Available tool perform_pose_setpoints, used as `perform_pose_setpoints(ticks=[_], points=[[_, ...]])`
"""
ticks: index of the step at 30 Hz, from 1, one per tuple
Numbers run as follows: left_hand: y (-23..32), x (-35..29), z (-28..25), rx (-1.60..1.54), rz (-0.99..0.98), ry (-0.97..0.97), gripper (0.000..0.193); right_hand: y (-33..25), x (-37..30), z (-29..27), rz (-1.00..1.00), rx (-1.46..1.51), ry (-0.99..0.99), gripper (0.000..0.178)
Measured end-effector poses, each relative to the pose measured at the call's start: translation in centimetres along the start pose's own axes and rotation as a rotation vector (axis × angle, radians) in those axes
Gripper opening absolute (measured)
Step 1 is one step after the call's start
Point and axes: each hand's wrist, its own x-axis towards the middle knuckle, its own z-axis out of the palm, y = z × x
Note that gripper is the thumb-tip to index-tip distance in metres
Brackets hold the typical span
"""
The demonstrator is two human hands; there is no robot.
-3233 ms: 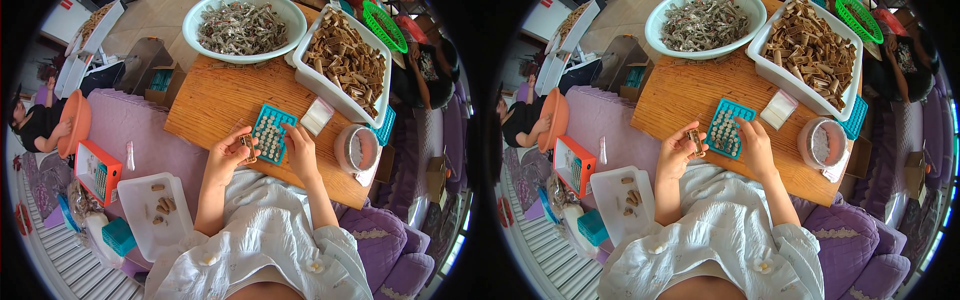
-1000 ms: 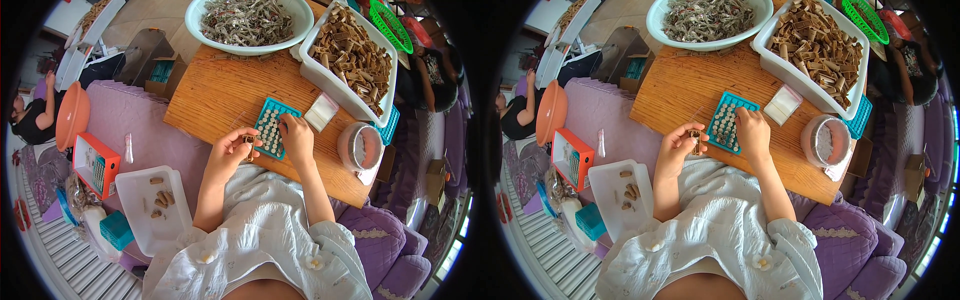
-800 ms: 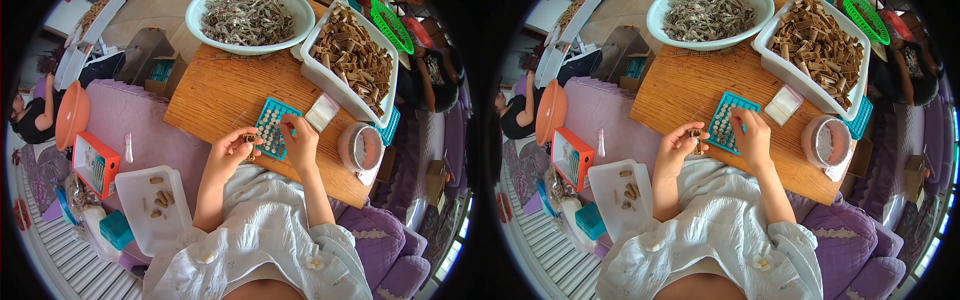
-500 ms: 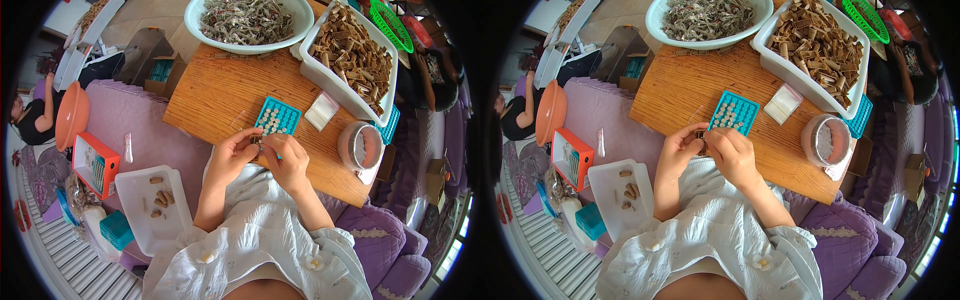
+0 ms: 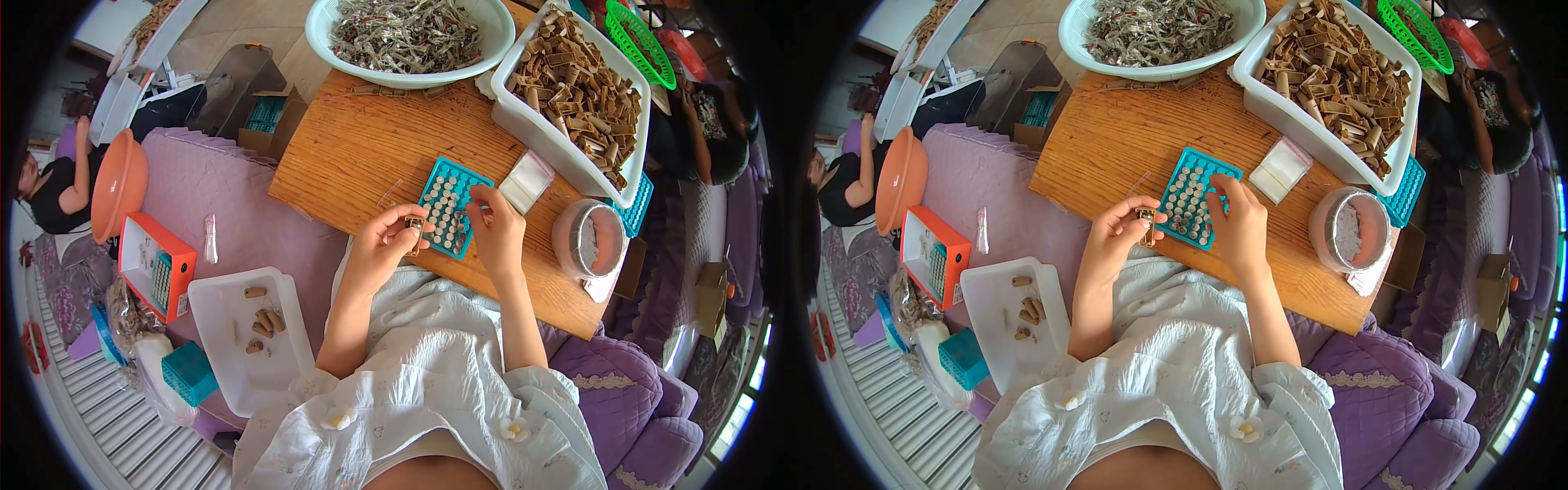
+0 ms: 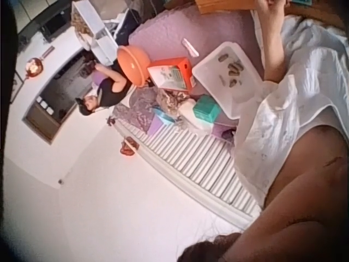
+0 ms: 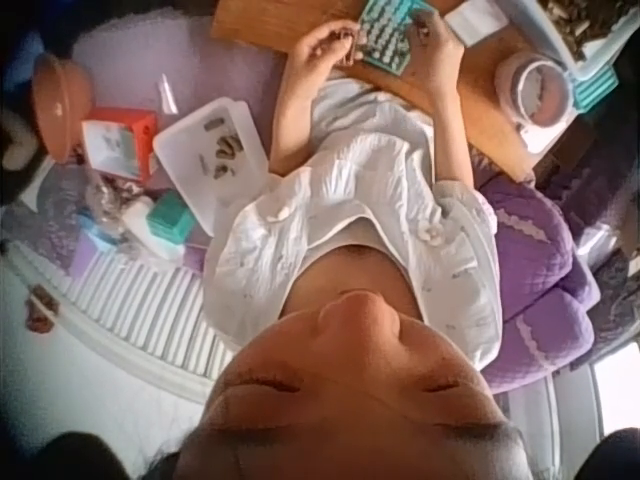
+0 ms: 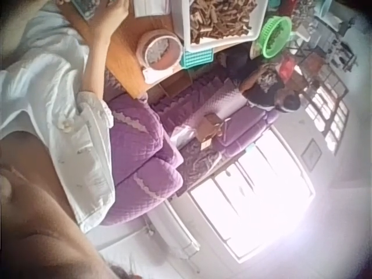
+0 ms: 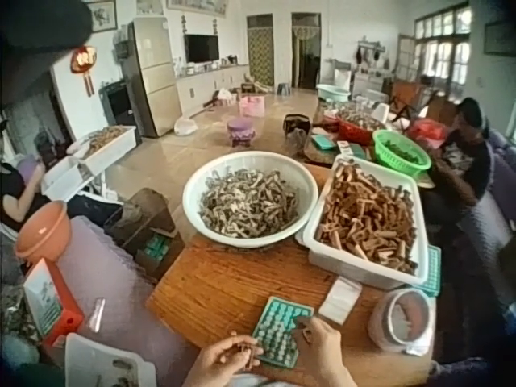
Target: The person assembles firecracker components by hand, taking cardboard tubes, fuses, and end caps from containers and trays on the table and fitting them together.
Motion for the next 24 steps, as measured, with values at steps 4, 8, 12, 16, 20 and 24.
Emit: perform_pose_setpoints(ticks=[4,8,12,16,20,24], points=[[0.0,0.0,0.0,0.044,-0.01,0.024,0.022,1.4,-0.2,0.4,0.046,-0.245,-0.104,0.015],[-0.2,0.0,-0.3,0.038,-0.015,0.0,0.021,1.9,-0.4,0.4,-0.058,-0.391,-0.179,0.018],[0.0,0.0,0.0,0.033,-0.029,0.017,0.023,1.0,-0.3,0.1,-0.007,-0.262,-0.149,0.02],[-0.2,0.0,0.3,0.01,-0.025,-0.004,0.025,-1.5,-1.4,0.1,-0.135,0.086,0.121,0.025],[-0.5,-0.1,0.7,0.027,-0.01,-0.04,0.028,-3.6,-2.0,-0.1,-0.311,0.069,0.036,0.029],[-0.3,-0.2,1.1,0.055,-0.051,-0.046,0.028,-3.4,-2.4,0.0,-0.337,0.06,0.016,0.028]])
